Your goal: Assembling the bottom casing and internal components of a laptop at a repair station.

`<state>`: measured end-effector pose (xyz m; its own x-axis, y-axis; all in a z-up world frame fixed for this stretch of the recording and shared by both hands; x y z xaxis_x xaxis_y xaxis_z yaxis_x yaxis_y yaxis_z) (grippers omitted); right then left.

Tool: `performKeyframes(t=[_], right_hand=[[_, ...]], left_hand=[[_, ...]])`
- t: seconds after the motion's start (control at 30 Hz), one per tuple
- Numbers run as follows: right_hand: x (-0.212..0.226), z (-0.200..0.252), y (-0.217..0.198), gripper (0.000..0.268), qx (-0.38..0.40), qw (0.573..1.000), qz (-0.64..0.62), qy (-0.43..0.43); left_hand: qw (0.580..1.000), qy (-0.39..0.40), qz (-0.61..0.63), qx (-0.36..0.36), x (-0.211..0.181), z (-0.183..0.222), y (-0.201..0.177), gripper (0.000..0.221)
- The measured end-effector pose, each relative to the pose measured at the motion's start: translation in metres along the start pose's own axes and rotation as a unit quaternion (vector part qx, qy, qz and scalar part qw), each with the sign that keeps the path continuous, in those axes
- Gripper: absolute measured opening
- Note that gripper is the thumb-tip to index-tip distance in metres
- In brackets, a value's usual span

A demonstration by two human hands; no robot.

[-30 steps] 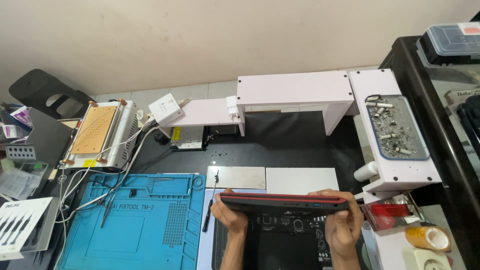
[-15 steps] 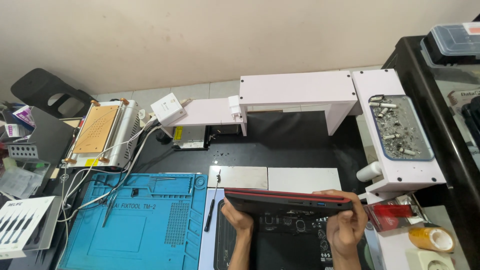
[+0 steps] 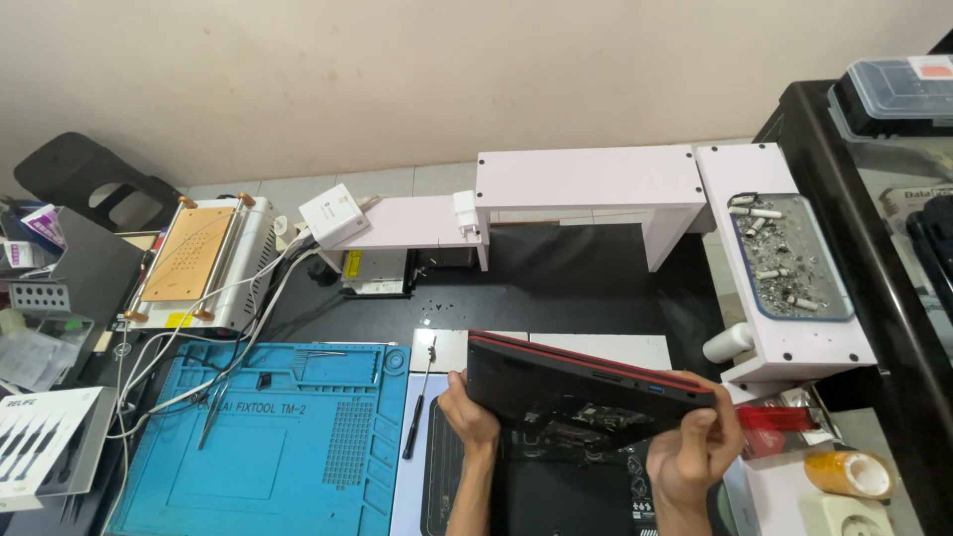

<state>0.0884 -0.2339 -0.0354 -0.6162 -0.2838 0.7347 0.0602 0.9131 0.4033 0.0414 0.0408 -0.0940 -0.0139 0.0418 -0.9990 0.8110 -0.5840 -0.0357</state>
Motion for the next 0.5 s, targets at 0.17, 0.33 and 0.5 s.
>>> performKeyframes(t=[0.17, 0.33, 0.5], right_hand=[[0.003, 0.002, -0.011, 0.043, -0.058, 0.998, -0.026, 0.021], [-0.01, 0.008, -0.028, 0.03, -0.173, 0.982, -0.069, 0.032], [-0.017, 0.013, -0.015, 0.034, -0.204, 0.967, -0.098, 0.119]], left_hand=[[0.998, 0.038, -0.049, 0.014, -0.018, 0.005, -0.017, 0.065], [0.991, -0.057, -0.118, -0.024, -0.006, 0.009, -0.047, 0.061], [0.988, -0.139, -0.025, -0.061, 0.024, 0.01, -0.065, 0.062]])
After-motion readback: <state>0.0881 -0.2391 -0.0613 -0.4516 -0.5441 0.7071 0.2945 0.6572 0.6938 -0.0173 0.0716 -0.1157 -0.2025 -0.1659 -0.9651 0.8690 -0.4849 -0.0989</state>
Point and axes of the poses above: each hand's wrist, its own z-axis away from the middle knuckle, its own y-axis out of the palm, x = y × z, the point moved 5 cm from there along -z, towards the middle knuckle, and after that the axes turned 11 degrees about -y, right-handed, at the moved point
